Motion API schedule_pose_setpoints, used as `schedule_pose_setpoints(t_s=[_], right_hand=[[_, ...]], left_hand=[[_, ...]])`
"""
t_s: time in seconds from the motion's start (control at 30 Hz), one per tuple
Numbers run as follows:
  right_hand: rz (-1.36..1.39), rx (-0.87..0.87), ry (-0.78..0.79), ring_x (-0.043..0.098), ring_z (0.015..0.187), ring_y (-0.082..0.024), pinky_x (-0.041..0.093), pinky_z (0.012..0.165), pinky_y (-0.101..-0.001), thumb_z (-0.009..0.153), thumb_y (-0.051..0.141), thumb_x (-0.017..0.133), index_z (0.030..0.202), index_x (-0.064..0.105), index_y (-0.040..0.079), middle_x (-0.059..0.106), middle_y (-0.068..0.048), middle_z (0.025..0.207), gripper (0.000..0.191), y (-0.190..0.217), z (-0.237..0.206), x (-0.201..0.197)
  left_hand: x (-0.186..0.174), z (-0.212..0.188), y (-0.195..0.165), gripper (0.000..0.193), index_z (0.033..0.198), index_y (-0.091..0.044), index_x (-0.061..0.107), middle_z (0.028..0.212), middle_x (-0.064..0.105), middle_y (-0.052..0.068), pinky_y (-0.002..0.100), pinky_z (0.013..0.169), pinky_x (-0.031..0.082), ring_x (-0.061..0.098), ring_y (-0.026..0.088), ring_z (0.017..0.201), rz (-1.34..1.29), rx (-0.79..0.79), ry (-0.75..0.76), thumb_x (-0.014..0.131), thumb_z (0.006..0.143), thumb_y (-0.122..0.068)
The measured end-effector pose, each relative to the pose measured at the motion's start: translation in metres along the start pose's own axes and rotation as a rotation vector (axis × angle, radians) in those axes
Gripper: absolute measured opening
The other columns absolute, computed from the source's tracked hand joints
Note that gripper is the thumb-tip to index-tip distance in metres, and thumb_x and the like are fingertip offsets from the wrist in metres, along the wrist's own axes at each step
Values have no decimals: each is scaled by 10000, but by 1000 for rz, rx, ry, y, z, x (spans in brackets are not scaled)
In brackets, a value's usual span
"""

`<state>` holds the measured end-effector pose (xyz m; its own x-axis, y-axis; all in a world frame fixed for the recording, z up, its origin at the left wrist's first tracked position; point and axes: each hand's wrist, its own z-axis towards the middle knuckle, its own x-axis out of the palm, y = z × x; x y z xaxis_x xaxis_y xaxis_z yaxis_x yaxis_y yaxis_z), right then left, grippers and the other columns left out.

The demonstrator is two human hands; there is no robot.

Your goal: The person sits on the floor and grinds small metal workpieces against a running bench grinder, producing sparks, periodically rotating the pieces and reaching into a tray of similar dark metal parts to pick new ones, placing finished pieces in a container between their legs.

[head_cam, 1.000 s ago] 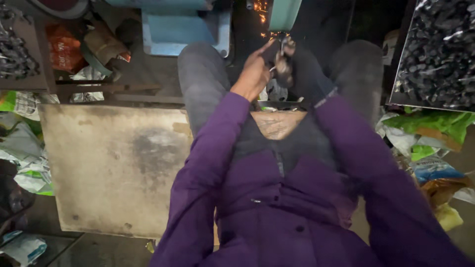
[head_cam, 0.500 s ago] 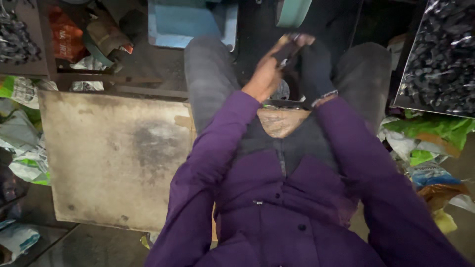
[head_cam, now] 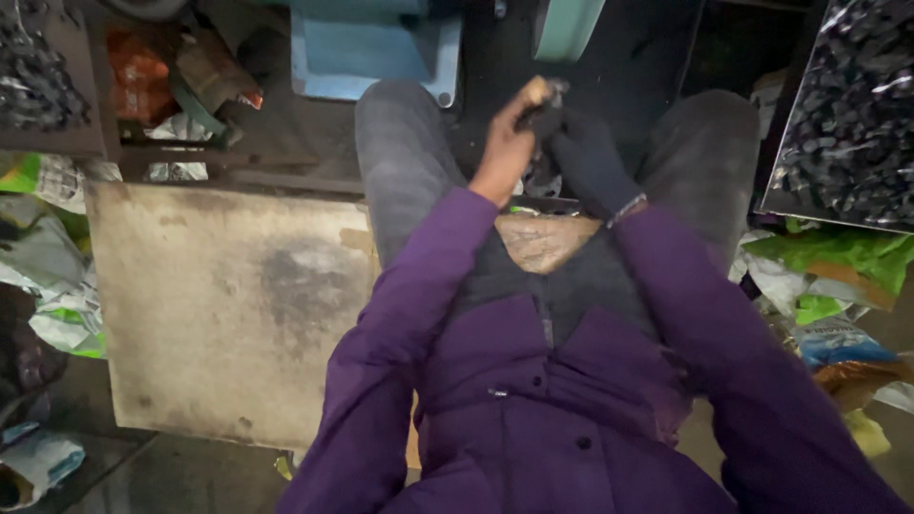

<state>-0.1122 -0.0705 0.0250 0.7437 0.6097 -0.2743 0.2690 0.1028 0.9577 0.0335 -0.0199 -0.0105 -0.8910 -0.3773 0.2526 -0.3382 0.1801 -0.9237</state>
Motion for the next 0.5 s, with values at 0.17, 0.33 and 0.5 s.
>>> schedule_pose_setpoints(t_s=[0.17,0.33,0.5], right_hand=[[-32,78,-138,657,749,-155,499,666,-351,1066,206,617,1068,711,-40,689,-128,866,263,3,17,9],[137,248,-72,635,735,-151,518,666,-350,1068,269,632,1046,714,-47,697,-93,848,328,-2,33,12],[217,83,86,625,969,-121,534,838,-322,1021,224,688,1186,680,-3,706,-71,1065,281,-1,12,5]], left_hand=[[1,15,8,400,1273,-29,717,959,710,-3,237,635,468,573,59,758,169,148,-47,537,919,-76],[0,33,3,276,1143,17,715,863,696,40,275,622,507,613,96,734,68,-60,-139,573,939,-102],[-14,32,-2,232,1106,-6,707,893,708,101,313,625,526,673,183,685,-410,-341,1,551,1008,-147]])
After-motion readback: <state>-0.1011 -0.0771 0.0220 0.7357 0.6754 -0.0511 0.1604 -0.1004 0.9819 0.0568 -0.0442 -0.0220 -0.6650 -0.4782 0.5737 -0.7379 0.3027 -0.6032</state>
